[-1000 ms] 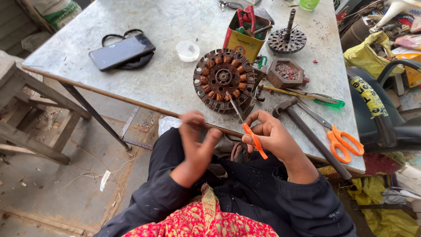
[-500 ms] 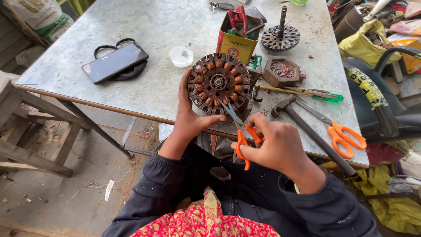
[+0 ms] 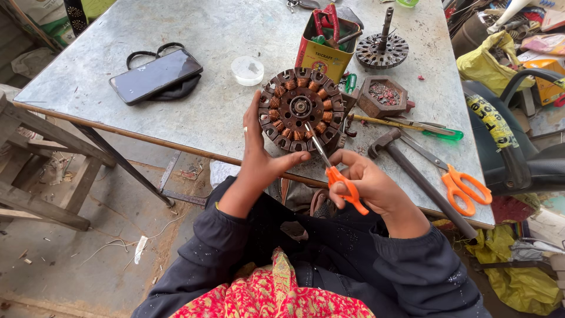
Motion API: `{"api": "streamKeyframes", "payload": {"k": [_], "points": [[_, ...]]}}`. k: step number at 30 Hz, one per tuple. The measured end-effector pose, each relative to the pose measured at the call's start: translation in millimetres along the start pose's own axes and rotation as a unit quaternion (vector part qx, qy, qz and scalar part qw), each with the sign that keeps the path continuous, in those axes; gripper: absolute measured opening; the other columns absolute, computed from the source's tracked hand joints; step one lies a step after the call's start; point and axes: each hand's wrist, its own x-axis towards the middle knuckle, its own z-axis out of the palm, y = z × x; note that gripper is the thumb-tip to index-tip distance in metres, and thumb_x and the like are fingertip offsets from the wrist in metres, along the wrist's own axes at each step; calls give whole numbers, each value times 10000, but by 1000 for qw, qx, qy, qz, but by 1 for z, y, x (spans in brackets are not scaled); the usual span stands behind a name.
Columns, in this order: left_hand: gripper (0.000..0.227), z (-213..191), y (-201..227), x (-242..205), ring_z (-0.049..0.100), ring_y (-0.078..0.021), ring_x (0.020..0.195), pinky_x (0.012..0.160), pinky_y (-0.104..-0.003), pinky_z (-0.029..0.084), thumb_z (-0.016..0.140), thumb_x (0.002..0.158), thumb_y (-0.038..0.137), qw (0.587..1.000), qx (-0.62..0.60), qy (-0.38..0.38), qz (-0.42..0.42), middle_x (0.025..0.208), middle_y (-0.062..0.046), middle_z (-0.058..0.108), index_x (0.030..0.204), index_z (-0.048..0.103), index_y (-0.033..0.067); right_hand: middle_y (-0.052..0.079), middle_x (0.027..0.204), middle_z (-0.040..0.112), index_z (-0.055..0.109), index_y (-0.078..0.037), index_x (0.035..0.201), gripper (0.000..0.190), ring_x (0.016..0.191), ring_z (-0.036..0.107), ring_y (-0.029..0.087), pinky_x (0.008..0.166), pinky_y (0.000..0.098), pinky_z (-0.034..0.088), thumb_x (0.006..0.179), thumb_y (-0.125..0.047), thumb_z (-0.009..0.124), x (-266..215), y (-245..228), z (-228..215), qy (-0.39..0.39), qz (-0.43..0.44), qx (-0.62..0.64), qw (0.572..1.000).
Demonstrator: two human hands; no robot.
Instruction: The person uses orange-handled scissors as a punch and a hammer to tap and adjust components within a copper-wound stator. The person repeatedly positions the scissors in the stator slots and strikes the handle with the hammer to seat or align internal parts.
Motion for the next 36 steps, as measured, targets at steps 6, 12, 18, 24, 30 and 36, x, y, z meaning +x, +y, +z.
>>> {"api": "streamKeyframes", "payload": {"k": [6, 12, 18, 24, 30, 36], "points": [[871, 50, 30, -82, 462, -219, 1238, 1114, -390, 389, 889, 869, 285, 979, -160, 111, -58, 1312, -92, 440, 1533, 368, 72, 133, 772, 716, 538, 18, 1155, 460, 659, 703, 165, 629, 252, 529, 840, -159, 822, -9, 0, 1, 63, -8, -76, 995], [920, 62, 56, -95, 502, -228, 1379, 1159, -399, 432, 790, 900, 345, 887, -394, -131, -203, 1478, -124, 460, 1570, 241, 36, 20, 779, 635, 617, -21, 999, 362, 661, 564, 67, 566, 231, 420, 782, -155, 874, -14, -4, 10, 147, -41, -252, 956], [919, 66, 87, -59, 568, -195, 1238, 1046, -346, 505, 784, 900, 326, 847, -435, -162, -259, 1373, -127, 515, 1586, 251, 26, -8, 833, 636, 589, -50, 784, 285, 888, 608, 31, 667, 201, 490, 820, -119, 863, -16, -14, 7, 95, -130, -271, 949], [761, 74, 98, -51, 607, -187, 1140, 991, -352, 519, 801, 849, 196, 844, -455, -92, -269, 1264, -121, 586, 1461, 410, -29, 15, 908, 691, 667, -14, 841, 137, 768, 621, 59, 630, 198, 484, 828, -77, 788, -22, -20, 5, 104, -28, -171, 979], [615, 55, 94, -56, 625, -229, 1278, 1114, -367, 499, 761, 863, 185, 819, -502, -109, -257, 1378, -114, 607, 1363, 461, -12, 63, 992, 759, 749, -40, 1076, 277, 829, 707, 120, 715, 256, 574, 825, -155, 777, -57, -26, -20, 229, -65, -291, 927], [536, 53, 71, -72, 670, -272, 1164, 1018, -405, 549, 752, 865, 235, 814, -517, -108, -244, 1191, -128, 617, 1270, 475, 20, 136, 1093, 688, 739, -61, 1124, 351, 1036, 624, 357, 905, 452, 499, 849, -276, 775, -82, 11, -64, 431, -97, -722, 533]]}}
